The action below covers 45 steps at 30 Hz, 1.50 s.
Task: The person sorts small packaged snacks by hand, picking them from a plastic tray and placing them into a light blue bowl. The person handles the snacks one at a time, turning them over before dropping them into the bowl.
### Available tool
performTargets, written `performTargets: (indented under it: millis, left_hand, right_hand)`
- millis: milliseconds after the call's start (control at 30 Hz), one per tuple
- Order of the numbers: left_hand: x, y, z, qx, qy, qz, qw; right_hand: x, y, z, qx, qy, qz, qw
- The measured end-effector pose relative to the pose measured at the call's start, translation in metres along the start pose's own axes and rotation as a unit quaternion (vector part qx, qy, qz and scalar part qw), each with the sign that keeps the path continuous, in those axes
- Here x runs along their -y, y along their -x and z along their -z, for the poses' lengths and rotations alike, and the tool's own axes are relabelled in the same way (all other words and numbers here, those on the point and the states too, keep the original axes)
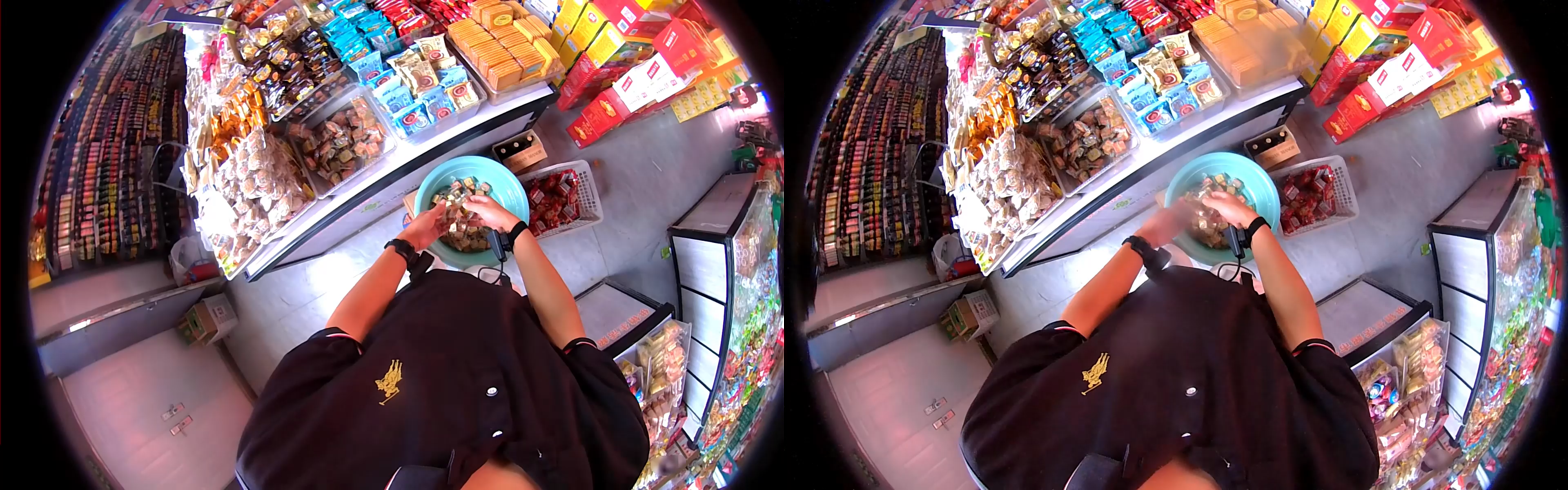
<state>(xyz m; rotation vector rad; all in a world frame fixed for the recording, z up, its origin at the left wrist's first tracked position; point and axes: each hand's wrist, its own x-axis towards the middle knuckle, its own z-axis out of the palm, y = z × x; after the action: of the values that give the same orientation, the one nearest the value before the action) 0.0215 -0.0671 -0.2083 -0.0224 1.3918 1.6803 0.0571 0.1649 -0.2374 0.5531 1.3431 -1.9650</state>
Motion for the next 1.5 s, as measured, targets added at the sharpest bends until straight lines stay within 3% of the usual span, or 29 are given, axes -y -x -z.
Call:
performTargets:
  millis: [167,233,300,333,433,567,667,733,867,967,1033,1067,1167,1267,1367,1433,1500]
  left_hand:
    - [-0.001,-0.001,0.013,0.035,0.149,0.106,0.982]
    - [0.065,-0.027,0.058,0.081,-0.069,-0.093,0.990]
    - [0.078,-0.030,0.073,0.099,-0.178,-0.192,0.960]
    - [0.077,-0.028,0.080,0.097,-0.178,-0.195,0.960]
    - [0.057,-0.013,0.090,0.040,-0.120,-0.132,0.983]
    - [-0.031,0.013,0.094,-0.093,0.074,0.052,0.992]
    - [-0.039,-0.004,0.137,-0.145,0.036,-0.060,0.987]
    - [-0.099,0.005,0.141,-0.227,0.109,-0.024,0.967]
    - [-0.120,-0.021,0.202,-0.295,0.121,-0.091,0.944]
    - [-0.105,-0.044,0.260,-0.379,-0.025,-0.132,0.915]
    - [-0.091,-0.061,0.287,-0.418,-0.053,-0.109,0.901]
    - [-0.077,-0.073,0.304,-0.419,-0.068,-0.102,0.900]
    - [-0.103,-0.072,0.306,-0.441,-0.206,0.006,0.874]
    - [-0.082,-0.098,0.321,-0.434,-0.225,0.054,0.871]
    - [-0.097,-0.096,0.312,-0.447,-0.230,0.075,0.861]
    - [-0.098,-0.098,0.313,-0.452,-0.230,0.073,0.859]
    - [-0.092,-0.103,0.321,-0.438,-0.217,0.065,0.870]
  right_hand:
    - [0.014,0.003,-0.015,-0.047,0.065,-0.007,0.997]
    - [0.024,0.004,-0.023,-0.051,0.087,-0.013,0.995]
    - [0.032,0.000,-0.031,-0.045,0.103,-0.019,0.993]
    - [0.036,-0.004,-0.035,-0.044,0.099,-0.021,0.994]
    - [0.043,-0.022,-0.050,-0.037,0.099,-0.021,0.994]
    - [0.058,-0.074,-0.065,-0.011,0.179,0.044,0.983]
    - [0.091,-0.116,-0.086,0.031,0.165,0.077,0.983]
    - [0.134,-0.127,-0.121,0.017,0.139,0.079,0.987]
    - [0.174,-0.190,-0.161,0.029,0.136,0.113,0.984]
    - [0.183,-0.244,-0.180,0.002,0.272,0.162,0.949]
    - [0.179,-0.279,-0.190,-0.025,0.327,0.122,0.937]
    - [0.180,-0.299,-0.191,-0.017,0.363,0.039,0.931]
    - [0.133,-0.361,-0.182,-0.121,0.435,0.136,0.882]
    - [0.142,-0.366,-0.201,-0.167,0.480,0.115,0.853]
    - [0.125,-0.392,-0.201,-0.132,0.384,0.042,0.913]
    - [0.127,-0.385,-0.212,-0.154,0.403,0.077,0.899]
    - [0.160,-0.361,-0.232,-0.148,0.414,0.052,0.897]
